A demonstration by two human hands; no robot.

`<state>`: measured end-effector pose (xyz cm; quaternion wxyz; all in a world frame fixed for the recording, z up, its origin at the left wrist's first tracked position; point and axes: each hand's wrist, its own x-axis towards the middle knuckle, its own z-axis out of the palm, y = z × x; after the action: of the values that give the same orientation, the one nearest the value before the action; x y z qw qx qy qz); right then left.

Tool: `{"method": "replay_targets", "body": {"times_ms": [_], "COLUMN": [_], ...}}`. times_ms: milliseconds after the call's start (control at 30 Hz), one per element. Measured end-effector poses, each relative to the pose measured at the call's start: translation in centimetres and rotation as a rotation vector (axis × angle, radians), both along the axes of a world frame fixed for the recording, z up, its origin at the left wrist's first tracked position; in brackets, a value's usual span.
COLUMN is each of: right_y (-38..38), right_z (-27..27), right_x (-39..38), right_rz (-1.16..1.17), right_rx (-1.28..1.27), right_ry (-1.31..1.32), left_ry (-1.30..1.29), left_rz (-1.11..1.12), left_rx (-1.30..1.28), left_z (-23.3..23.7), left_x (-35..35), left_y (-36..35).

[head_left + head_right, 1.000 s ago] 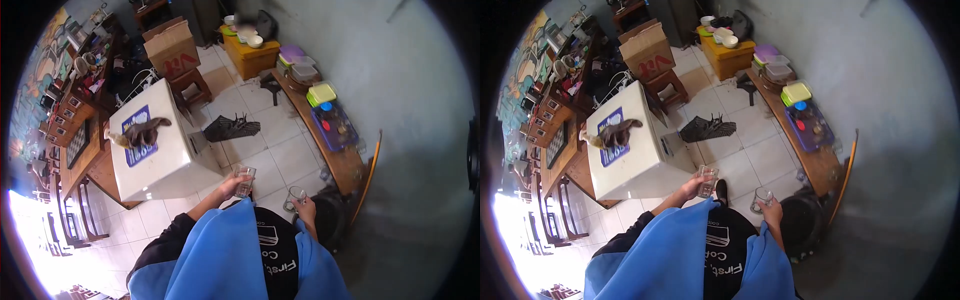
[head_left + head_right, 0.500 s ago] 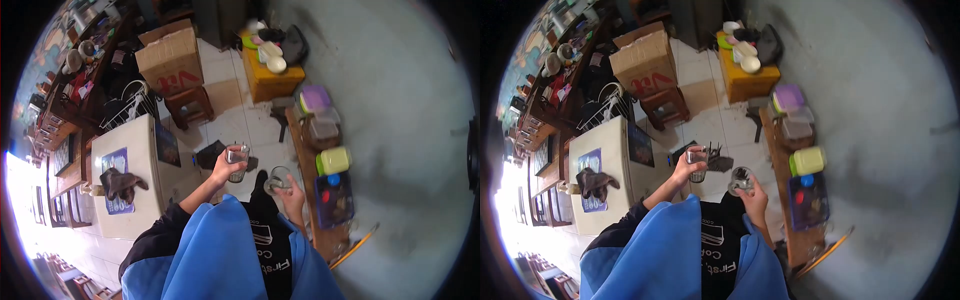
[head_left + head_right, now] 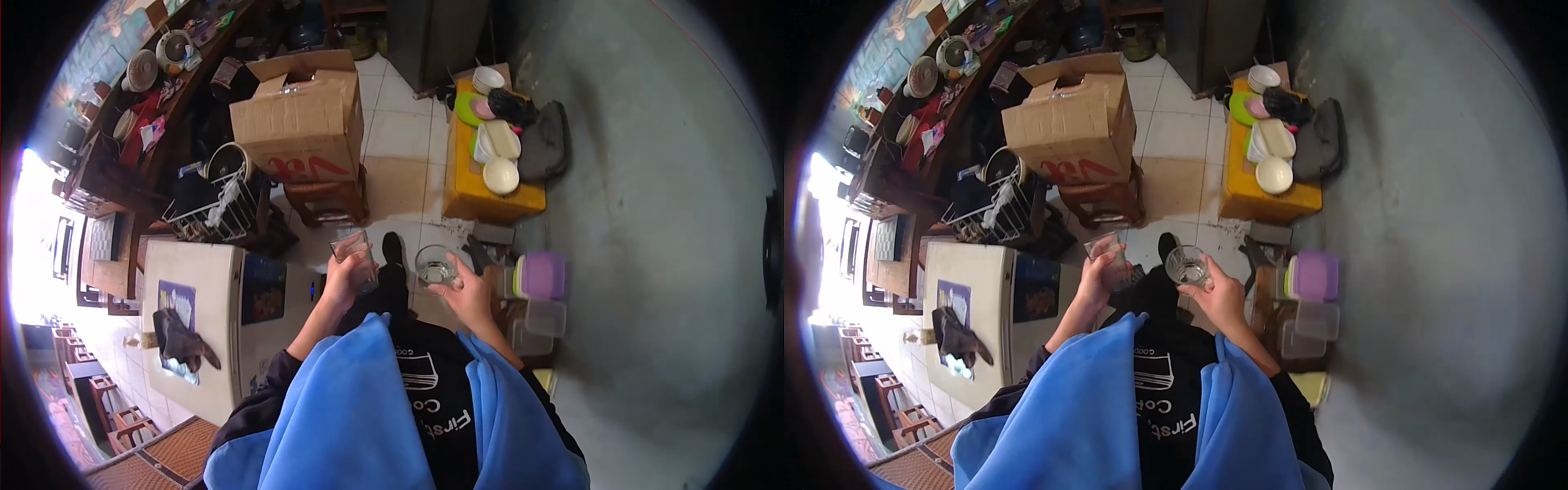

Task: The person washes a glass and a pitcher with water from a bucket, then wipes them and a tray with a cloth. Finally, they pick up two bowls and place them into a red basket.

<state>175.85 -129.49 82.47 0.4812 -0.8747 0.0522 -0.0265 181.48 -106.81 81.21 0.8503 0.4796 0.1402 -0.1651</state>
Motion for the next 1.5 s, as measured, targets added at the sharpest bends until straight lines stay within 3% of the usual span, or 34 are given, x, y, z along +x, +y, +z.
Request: {"method": "replay_targets", "body": {"times_ms": [67, 167, 233, 300, 333, 400, 467, 500, 600, 667, 767, 867, 1067, 1200, 1267, 1400, 1500], "right_y": [-0.4, -1.1, -1.5, -2.5, -2.8, -2.9, -3.2, -3.3, -4.0, -5.2, -6.6, -7.1, -5.8, -3.1, 0.2, 6.5, 11.1], "right_z": [-0.3, 0.0, 0.7, -0.2, -0.5, 3.6, 4.4, 4.2, 3.6, 3.4, 1.7, 3.0, 2.2, 1.5, 1.0, 1.4, 0.4], "right_x": [4.5, 11.5, 16.0, 20.7, 23.0, 27.8, 31.9, 33.8, 40.2, 44.9, 54.0, 62.7, 78.8, 84.9, 87.5, 93.4, 98.0], "right_rz": [0.076, 0.02, -0.076, -0.114, -0.154, -0.139, -0.15, -0.151, -0.073, -0.034, -0.013, 0.054, 0.307, 0.561, 0.625, 0.778, 0.899], "right_rx": [-0.141, -0.105, -0.058, -0.002, 0.066, -0.006, 0.041, 0.2, 0.21, 0.112, 0.219, 0.219, 0.335, 0.303, 0.545, 0.588, 0.62], "right_ry": [-0.065, -0.035, 0.096, 0.038, -0.027, 0.071, 0.04, -0.02, -0.113, 0.009, -0.176, -0.154, -0.014, 0.13, 0.219, 0.343, 0.419], "left_ry": [0.042, -0.098, -0.348, -0.641, -0.637, -0.62, -0.63, -0.555, -0.477, -0.626, -0.637, -0.661, -0.422, -0.301, -0.306, -0.318, -0.298], "left_rz": [-0.022, -0.076, -0.091, -0.126, -0.122, -0.18, -0.146, -0.084, 0.022, 0.075, 0.194, 0.359, 0.52, 0.466, 0.364, 0.409, 0.263], "left_rx": [-0.064, 0.001, 0.202, 0.432, 0.429, 0.3, 0.26, 0.182, 0.089, 0.107, 0.012, 0.045, 0.067, 0.143, 0.097, 0.041, -0.096], "left_z": [-0.4, 0.2, 3.2, 5.0, 5.9, 8.1, 7.3, 7.8, 9.8, 10.9, 13.4, 13.9, 8.8, 5.3, 3.5, 1.9, 0.7], "left_x": [4.5, 14.2, 20.4, 26.5, 29.0, 33.0, 37.1, 38.7, 45.1, 50.0, 57.5, 64.0, 74.8, 75.1, 74.9, 76.2, 79.1], "left_y": [-1.9, -5.0, -6.3, -7.0, -7.2, -7.9, -9.0, -9.8, -12.1, -13.0, -12.8, -11.9, -7.4, -4.8, -3.7, -1.3, 1.3]}}
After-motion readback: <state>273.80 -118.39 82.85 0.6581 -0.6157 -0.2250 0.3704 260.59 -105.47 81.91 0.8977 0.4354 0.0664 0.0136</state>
